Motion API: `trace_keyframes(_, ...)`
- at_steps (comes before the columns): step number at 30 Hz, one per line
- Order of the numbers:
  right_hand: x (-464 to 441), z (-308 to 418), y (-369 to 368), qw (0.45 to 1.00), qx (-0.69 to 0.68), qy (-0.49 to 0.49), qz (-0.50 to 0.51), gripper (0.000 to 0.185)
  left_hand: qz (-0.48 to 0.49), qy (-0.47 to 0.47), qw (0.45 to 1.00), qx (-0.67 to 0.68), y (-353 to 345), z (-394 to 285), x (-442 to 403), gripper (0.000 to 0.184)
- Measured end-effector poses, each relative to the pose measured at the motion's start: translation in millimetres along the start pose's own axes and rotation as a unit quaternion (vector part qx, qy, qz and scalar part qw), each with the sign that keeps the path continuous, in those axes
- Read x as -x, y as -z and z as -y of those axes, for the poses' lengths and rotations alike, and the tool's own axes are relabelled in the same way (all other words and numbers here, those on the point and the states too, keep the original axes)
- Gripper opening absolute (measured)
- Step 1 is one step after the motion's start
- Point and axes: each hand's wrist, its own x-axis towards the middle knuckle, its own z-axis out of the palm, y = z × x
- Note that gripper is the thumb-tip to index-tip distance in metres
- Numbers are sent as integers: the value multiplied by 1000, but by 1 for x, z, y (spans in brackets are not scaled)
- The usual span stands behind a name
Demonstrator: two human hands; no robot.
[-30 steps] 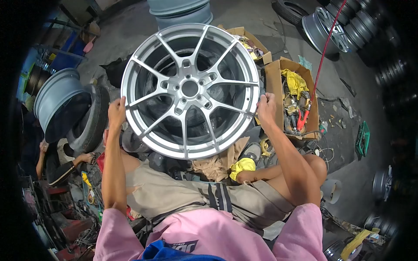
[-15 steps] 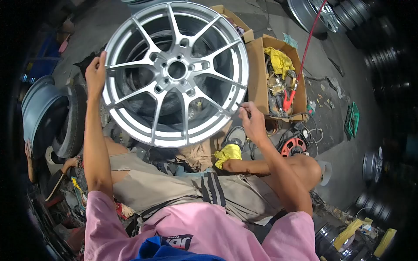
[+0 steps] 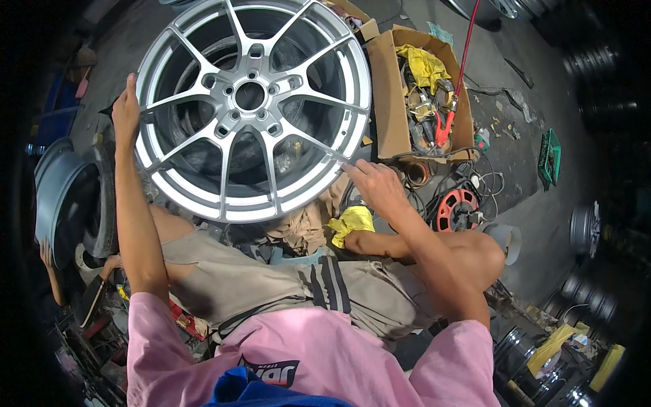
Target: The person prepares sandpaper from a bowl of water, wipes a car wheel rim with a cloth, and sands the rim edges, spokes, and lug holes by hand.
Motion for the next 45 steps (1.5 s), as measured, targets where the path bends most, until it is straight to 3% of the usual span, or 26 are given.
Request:
trace_keyframes(8,-6,3,-9,999,-15,-13,33,41,-6,5,1000,7,1,-1,3,76)
trace_keyframes(13,-10,4,-10,998,-3,-13,56,41,-28,-41,998,29,-1,7,1,69)
trace_keyframes(16,-15,6,-9,1000,-22,5,17,42,-41,-61,997,27,1,6,1,66)
trace_keyframes(28,-12,4,-4,997,-5,-5,72,44,-61,-101,993,1,0,4,6,61)
trace_keyframes(45,-11,2,-6,996,-9,-19,86,45,-53,-71,996,-24,2,2,4,62)
